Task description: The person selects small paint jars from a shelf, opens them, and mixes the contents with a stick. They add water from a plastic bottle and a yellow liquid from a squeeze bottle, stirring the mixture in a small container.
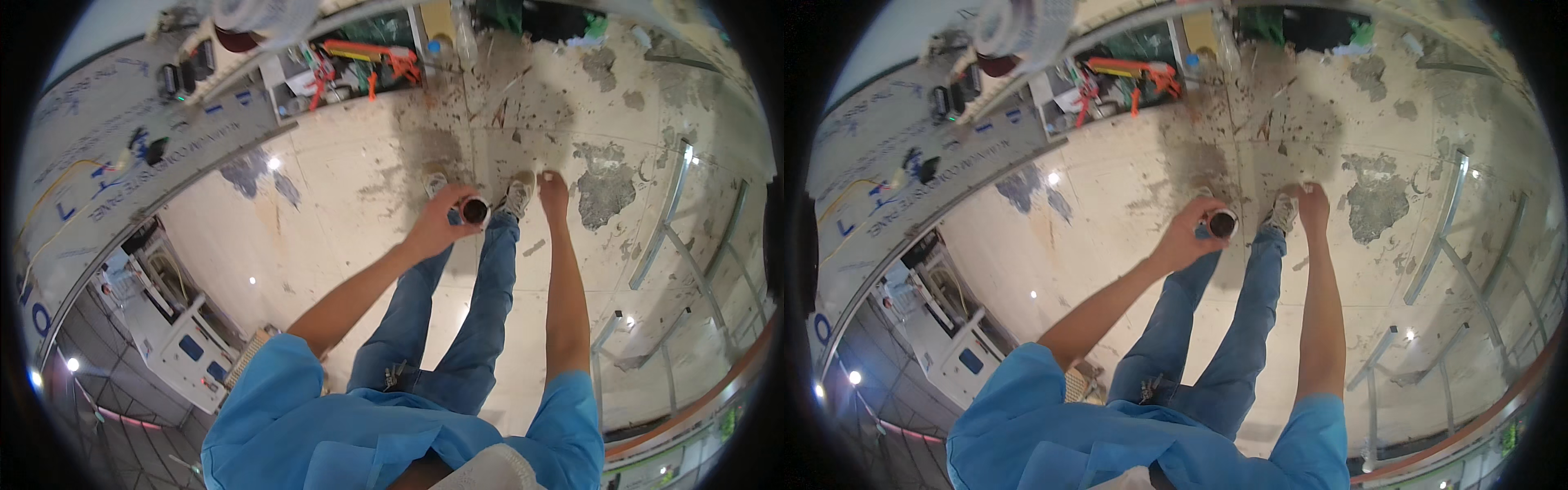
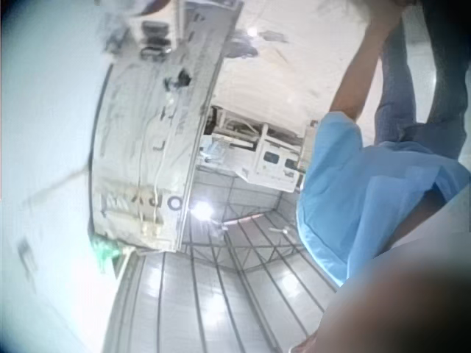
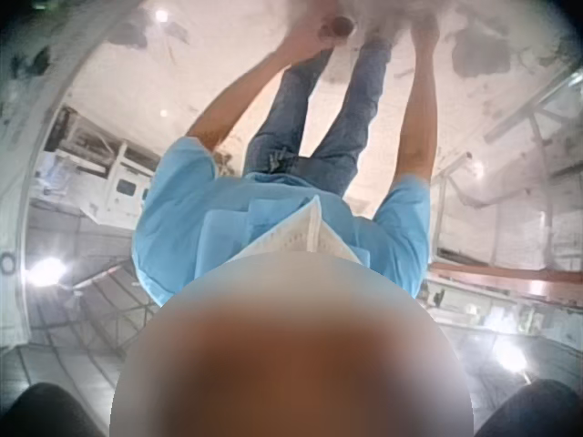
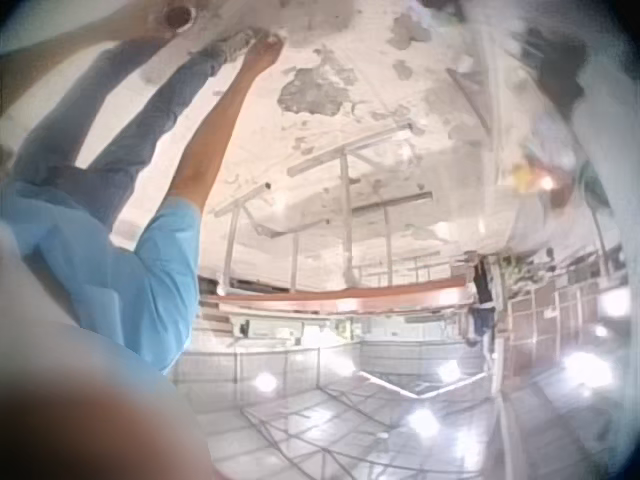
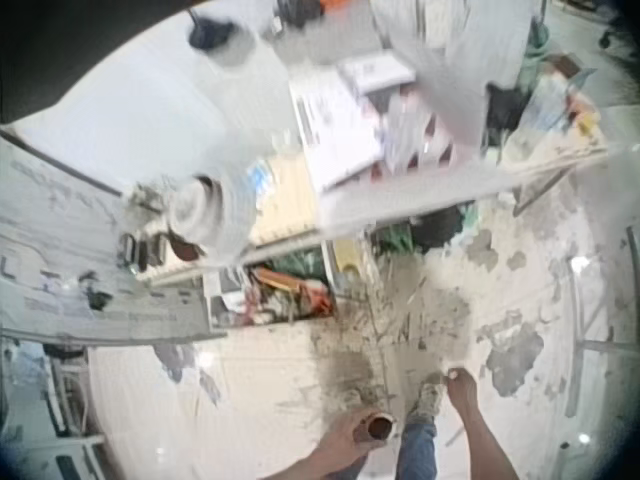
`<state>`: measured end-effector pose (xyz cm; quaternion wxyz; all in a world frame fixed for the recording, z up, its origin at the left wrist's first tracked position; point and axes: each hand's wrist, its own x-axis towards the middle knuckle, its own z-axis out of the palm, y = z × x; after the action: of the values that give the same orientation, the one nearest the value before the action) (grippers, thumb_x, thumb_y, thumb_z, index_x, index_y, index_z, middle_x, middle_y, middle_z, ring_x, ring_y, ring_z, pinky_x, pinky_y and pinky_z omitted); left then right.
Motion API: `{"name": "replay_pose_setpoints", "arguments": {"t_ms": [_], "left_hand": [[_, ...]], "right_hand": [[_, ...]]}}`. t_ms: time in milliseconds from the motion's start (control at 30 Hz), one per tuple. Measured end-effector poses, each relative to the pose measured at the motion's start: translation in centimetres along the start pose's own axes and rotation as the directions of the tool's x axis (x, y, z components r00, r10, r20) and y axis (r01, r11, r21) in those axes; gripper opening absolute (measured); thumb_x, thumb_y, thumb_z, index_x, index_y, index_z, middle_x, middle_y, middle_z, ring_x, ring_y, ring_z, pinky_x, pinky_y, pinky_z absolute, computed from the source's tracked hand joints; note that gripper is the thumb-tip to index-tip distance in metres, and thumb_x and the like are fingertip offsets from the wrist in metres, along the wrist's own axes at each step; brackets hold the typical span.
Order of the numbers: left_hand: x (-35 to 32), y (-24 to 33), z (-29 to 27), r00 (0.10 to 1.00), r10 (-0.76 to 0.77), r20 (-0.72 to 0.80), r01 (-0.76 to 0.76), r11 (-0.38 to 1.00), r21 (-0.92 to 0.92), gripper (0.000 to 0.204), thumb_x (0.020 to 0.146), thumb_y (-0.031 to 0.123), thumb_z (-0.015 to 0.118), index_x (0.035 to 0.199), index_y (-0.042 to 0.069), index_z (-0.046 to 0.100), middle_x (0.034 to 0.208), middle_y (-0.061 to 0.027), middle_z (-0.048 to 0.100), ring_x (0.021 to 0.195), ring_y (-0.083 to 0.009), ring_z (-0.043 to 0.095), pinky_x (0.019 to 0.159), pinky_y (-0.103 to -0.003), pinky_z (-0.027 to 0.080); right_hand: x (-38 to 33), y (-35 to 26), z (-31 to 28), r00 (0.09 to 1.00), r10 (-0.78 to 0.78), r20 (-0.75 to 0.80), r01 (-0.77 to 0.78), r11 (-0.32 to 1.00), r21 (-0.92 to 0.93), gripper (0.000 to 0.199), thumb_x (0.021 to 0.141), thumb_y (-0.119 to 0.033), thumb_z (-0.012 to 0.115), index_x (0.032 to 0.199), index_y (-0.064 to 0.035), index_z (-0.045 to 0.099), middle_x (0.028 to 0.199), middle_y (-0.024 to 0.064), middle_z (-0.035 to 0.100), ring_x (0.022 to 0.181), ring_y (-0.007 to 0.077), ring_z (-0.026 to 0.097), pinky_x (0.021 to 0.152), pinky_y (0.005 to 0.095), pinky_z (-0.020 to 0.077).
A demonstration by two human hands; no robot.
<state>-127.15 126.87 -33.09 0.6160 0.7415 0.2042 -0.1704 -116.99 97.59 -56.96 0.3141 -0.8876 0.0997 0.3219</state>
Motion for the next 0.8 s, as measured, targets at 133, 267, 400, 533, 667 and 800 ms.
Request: {"name": "replay_pose_setpoints", "arguments": {"t_ms": [133, 267, 400, 533, 667, 800], "left_hand": [[4.2, -6.8, -0.1, 0.999, -0.038, -0.033, 0.04, 0.998, 0.058, 0.064, 0.078, 0.01, 0.092, 0.136, 0.008, 0.063, 0.129, -0.0109, 0.064, 0.117, -0.0249, 0.065, 0.101, -0.038, 0.053], [7.2, -13.4, -1.2, 0.997, 0.005, -0.073, -0.001, 0.998, 0.055, 0.057, 0.076, 0.008, 0.091, 0.127, 0.009, 0.066, 0.128, -0.0122, 0.067, 0.117, -0.0335, 0.067, 0.099, -0.041, 0.055], [10.9, -19.6, -2.4, 0.999, 0.016, -0.037, -0.013, 0.996, 0.086, 0.059, 0.077, 0.007, 0.091, 0.131, 0.011, 0.067, 0.133, -0.0102, 0.065, 0.12, -0.0284, 0.066, 0.105, -0.039, 0.054], [14.8, -24.9, -3.3, 0.999, -0.009, 0.041, 0.003, 0.99, 0.143, 0.06, 0.077, 0.009, 0.091, 0.131, 0.011, 0.068, 0.136, -0.0091, 0.066, 0.126, -0.0292, 0.066, 0.108, -0.039, 0.054], [17.8, -29.3, -3.5, 0.993, 0.12, 0.0, -0.119, 0.982, 0.149, 0.055, 0.077, 0.015, 0.091, 0.127, 0.012, 0.069, 0.127, -0.0101, 0.07, 0.115, -0.0332, 0.07, 0.1, -0.042, 0.058], [20.7, -32.9, -3.3, 0.983, 0.181, 0.02, -0.182, 0.968, 0.176, 0.056, 0.076, 0.01, 0.091, 0.128, 0.011, 0.07, 0.128, -0.0105, 0.07, 0.12, -0.0294, 0.069, 0.104, -0.04, 0.056]], "right_hand": [[9.8, -5.5, 6.0, 0.981, -0.072, 0.181, 0.039, 0.983, 0.18, 0.052, 0.097, -0.043, 0.071, 0.132, -0.0052, 0.066, 0.104, 0.018, 0.077, 0.097, 0.036, 0.074, 0.087, 0.0464, 0.0561], [16.2, -12.7, 12.3, 0.937, -0.294, 0.19, 0.257, 0.947, 0.194, 0.057, 0.095, -0.045, 0.071, 0.136, -0.0061, 0.065, 0.108, 0.0137, 0.079, 0.1, 0.0302, 0.075, 0.089, 0.0431, 0.0563], [22.2, -18.9, 14.6, 0.868, -0.493, 0.055, 0.473, 0.856, 0.207, 0.062, 0.091, -0.044, 0.077, 0.138, -0.006, 0.064, 0.109, 0.0122, 0.078, 0.1, 0.0294, 0.074, 0.091, 0.0427, 0.0555], [27.2, -24.4, 14.5, 0.81, -0.585, -0.031, 0.584, 0.802, 0.124, 0.058, 0.091, -0.039, 0.077, 0.133, -0.0016, 0.064, 0.107, 0.0147, 0.076, 0.095, 0.0303, 0.073, 0.086, 0.0453, 0.0554], [33.0, -27.5, 15.7, 0.832, -0.554, -0.009, 0.554, 0.832, 0.008, 0.055, 0.091, -0.035, 0.078, 0.129, 0.0029, 0.064, 0.105, 0.0173, 0.074, 0.091, 0.0313, 0.073, 0.082, 0.0478, 0.0554], [40.5, -28.1, 18.9, 0.809, -0.565, 0.161, 0.522, 0.818, 0.241, 0.059, 0.089, -0.038, 0.078, 0.126, 0.0067, 0.065, 0.102, 0.0208, 0.074, 0.092, 0.0326, 0.073, 0.082, 0.0473, 0.0559]]}}
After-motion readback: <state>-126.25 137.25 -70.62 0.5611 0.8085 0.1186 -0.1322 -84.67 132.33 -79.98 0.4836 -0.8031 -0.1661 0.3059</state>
